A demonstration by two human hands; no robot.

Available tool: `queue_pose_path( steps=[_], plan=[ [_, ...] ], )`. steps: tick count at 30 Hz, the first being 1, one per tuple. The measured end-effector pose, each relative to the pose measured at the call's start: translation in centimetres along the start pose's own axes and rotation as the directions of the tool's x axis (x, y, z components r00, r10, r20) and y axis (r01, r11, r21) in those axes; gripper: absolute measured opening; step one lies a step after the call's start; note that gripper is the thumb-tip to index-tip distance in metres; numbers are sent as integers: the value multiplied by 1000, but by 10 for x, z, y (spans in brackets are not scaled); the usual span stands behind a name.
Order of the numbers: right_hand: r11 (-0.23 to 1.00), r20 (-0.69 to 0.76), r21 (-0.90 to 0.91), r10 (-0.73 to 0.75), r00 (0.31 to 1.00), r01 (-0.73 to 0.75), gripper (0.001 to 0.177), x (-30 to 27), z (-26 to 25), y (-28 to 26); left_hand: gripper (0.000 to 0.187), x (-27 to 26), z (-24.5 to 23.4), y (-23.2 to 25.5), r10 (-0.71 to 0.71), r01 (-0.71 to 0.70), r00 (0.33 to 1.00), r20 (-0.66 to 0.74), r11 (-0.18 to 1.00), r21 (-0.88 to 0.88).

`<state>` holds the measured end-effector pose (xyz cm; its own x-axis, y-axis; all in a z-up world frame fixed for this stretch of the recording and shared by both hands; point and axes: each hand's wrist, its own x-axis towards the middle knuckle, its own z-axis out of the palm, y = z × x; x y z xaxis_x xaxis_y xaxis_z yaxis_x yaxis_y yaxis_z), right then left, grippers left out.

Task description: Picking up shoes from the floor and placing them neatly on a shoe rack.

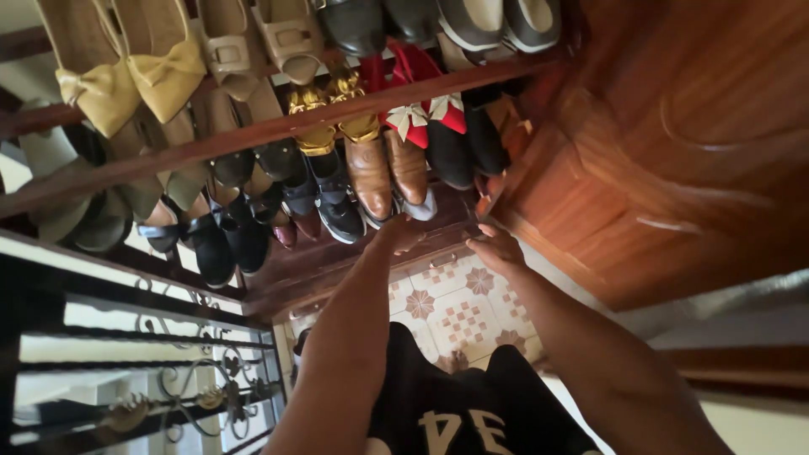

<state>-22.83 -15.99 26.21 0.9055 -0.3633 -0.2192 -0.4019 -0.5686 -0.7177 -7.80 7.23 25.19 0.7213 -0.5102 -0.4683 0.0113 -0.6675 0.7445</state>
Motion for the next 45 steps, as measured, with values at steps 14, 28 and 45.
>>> queue_pose_path(
  steps=[14, 28, 45],
  plan=[
    [931, -71, 21, 365, 928, -365, 74, -90, 5, -63, 78, -7, 1, -13, 22, -32, 997, 81, 991, 130],
    [859, -99, 186, 499, 861, -477, 75, -127, 4, 2, 49, 25, 53, -7, 153, -202, 967, 206, 948, 247],
    [898, -289, 171, 439, 851, -406, 64, -191, 3, 95, 46, 7, 163, 33, 81, -247, 918, 389, 883, 399]
  ],
)
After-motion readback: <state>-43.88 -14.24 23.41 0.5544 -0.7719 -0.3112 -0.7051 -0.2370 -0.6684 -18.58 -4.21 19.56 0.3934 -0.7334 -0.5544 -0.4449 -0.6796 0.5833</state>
